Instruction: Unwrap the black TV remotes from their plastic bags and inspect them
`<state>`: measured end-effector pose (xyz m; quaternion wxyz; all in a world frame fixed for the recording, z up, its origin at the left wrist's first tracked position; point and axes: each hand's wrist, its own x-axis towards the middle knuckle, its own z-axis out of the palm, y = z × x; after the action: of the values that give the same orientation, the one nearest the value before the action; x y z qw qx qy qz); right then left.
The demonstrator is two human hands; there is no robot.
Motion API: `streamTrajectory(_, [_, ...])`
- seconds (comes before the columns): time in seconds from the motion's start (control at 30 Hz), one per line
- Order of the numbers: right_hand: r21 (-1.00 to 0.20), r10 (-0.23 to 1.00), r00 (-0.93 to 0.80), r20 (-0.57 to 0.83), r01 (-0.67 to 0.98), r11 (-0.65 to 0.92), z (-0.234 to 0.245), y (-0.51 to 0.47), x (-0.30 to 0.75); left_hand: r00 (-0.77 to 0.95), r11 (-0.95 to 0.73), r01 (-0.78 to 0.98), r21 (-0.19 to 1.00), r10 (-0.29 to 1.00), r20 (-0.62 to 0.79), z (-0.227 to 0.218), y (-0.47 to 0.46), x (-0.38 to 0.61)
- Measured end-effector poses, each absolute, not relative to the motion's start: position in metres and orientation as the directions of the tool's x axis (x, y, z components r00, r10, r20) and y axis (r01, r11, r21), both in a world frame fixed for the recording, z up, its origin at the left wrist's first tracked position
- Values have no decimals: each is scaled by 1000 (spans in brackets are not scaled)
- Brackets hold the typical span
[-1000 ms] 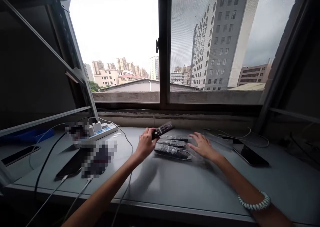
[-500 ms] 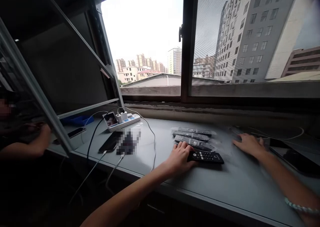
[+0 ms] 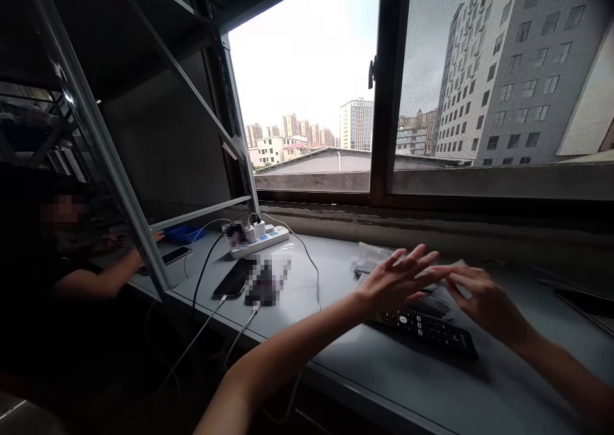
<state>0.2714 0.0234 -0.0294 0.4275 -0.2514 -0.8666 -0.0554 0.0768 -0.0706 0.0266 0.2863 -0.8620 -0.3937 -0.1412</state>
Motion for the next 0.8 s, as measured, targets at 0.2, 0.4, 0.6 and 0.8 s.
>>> streamTrajectory(0.2, [-185, 429, -590, 684, 428, 885, -32, 17, 266, 612, -522, 790, -321, 691, 384, 17, -40, 62])
streamTrajectory(0.4, [-255, 481, -552, 681, 437, 863, -9, 0, 262, 379, -389, 916, -94, 767, 518, 29, -44, 25])
streamTrajectory(0.6, [-308, 525, -678, 515, 425, 851, 9, -24, 251, 288, -338, 941, -14, 779, 556, 33, -38, 6])
streamTrajectory(0.8, [-342, 543, -765, 346, 436, 833, 6, -31, 244, 298, -356, 934, 35, 828, 475, 25, -35, 10])
